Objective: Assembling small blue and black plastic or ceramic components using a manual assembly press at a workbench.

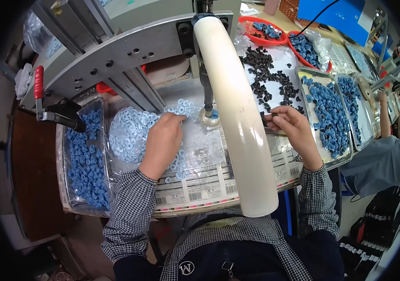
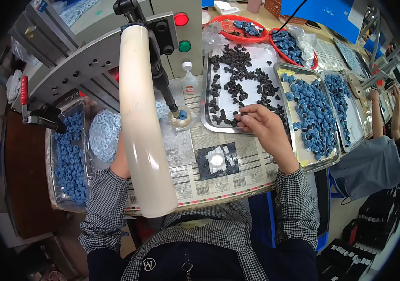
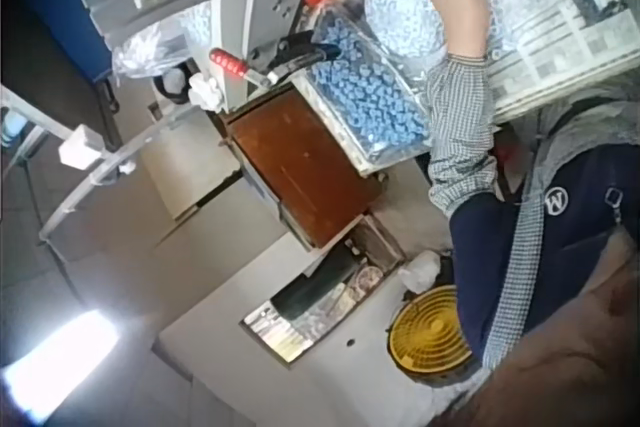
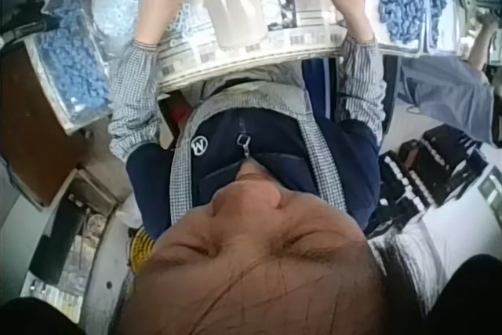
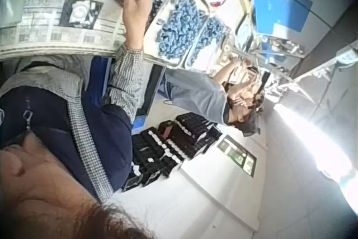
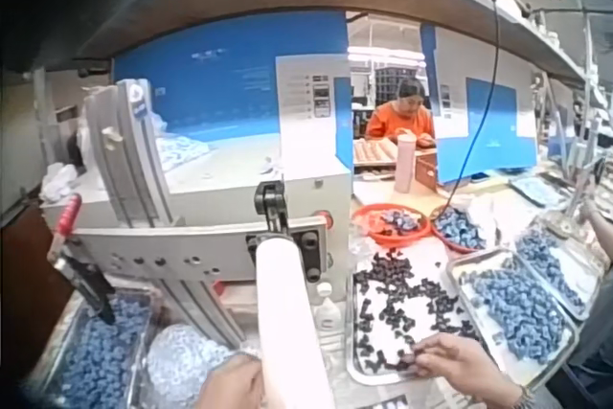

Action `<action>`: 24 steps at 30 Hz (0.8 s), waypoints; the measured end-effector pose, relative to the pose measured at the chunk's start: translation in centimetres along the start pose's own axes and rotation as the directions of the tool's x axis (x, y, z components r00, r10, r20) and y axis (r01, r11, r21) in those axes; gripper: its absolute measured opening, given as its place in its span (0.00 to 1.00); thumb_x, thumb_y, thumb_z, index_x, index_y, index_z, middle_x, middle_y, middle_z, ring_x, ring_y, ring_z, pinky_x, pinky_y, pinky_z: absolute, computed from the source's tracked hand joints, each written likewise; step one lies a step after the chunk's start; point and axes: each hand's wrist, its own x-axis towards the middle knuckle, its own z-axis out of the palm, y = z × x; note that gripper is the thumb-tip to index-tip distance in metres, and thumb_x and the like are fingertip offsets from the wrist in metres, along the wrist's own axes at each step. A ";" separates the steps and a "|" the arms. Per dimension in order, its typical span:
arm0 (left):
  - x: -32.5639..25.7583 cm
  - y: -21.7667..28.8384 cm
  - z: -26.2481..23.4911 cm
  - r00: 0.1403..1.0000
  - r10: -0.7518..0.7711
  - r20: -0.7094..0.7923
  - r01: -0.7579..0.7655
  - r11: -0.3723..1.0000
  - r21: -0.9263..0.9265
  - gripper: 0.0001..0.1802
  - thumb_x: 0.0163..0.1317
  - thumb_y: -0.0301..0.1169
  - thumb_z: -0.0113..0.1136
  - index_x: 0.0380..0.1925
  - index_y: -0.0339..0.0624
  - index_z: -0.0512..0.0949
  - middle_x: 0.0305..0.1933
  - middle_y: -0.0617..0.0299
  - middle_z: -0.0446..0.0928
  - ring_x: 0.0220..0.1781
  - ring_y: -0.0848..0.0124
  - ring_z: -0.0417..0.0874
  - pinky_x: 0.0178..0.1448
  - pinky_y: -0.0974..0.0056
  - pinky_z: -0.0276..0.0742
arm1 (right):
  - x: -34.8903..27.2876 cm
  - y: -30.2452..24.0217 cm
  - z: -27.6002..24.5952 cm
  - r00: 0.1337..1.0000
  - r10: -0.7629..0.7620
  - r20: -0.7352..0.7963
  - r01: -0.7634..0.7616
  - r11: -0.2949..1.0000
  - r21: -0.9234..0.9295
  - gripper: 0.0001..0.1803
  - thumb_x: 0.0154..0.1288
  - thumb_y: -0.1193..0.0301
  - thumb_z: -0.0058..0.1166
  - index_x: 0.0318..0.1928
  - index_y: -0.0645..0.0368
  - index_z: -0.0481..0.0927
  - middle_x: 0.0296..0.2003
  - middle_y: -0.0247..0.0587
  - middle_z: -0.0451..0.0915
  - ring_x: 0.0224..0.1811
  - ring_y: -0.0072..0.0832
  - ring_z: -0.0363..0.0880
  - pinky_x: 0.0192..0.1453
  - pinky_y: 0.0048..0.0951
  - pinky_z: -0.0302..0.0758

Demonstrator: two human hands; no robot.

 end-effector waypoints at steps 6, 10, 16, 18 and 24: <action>-0.9 5.3 -2.4 0.744 -0.497 0.446 0.549 0.076 -0.833 0.14 0.72 0.23 0.56 0.53 0.30 0.80 0.51 0.52 0.84 0.51 0.66 0.87 0.52 0.67 0.84 | -0.8 0.3 -0.9 0.996 0.063 -0.059 -0.058 0.995 0.085 0.11 0.72 0.77 0.57 0.53 0.63 0.81 0.36 0.34 0.83 0.37 0.18 0.82 0.41 0.20 0.82; -1.6 6.8 -2.1 0.715 -0.474 0.514 0.536 -0.100 -0.838 0.15 0.74 0.25 0.53 0.57 0.30 0.78 0.55 0.49 0.83 0.56 0.64 0.86 0.58 0.65 0.84 | -0.9 0.6 -0.9 0.988 0.152 -0.031 -0.136 0.946 0.295 0.11 0.70 0.79 0.58 0.52 0.63 0.81 0.37 0.36 0.84 0.37 0.20 0.84 0.41 0.20 0.84; -2.7 6.9 -0.7 0.761 -0.368 0.534 0.486 -0.220 -0.845 0.17 0.76 0.26 0.51 0.60 0.30 0.76 0.59 0.49 0.81 0.60 0.62 0.84 0.66 0.64 0.81 | -1.0 0.7 -0.2 0.985 0.174 -0.004 -0.157 0.898 0.410 0.11 0.67 0.81 0.61 0.49 0.65 0.81 0.37 0.38 0.84 0.37 0.22 0.86 0.43 0.19 0.86; -2.5 7.5 -0.9 0.756 -0.390 0.526 0.498 -0.180 -0.848 0.17 0.76 0.25 0.51 0.61 0.30 0.75 0.59 0.48 0.80 0.60 0.63 0.84 0.67 0.64 0.80 | -1.1 0.8 0.5 0.990 0.139 0.017 -0.133 0.893 0.431 0.11 0.67 0.81 0.61 0.49 0.65 0.82 0.36 0.39 0.85 0.38 0.23 0.86 0.43 0.21 0.86; -3.3 7.0 1.1 0.777 -0.423 0.467 0.480 -0.082 -0.873 0.13 0.73 0.23 0.56 0.54 0.29 0.78 0.53 0.52 0.83 0.54 0.68 0.85 0.59 0.68 0.83 | -2.7 -3.1 5.1 0.984 0.153 0.093 -0.173 0.948 0.267 0.09 0.64 0.84 0.62 0.45 0.67 0.83 0.43 0.39 0.81 0.39 0.25 0.86 0.48 0.24 0.85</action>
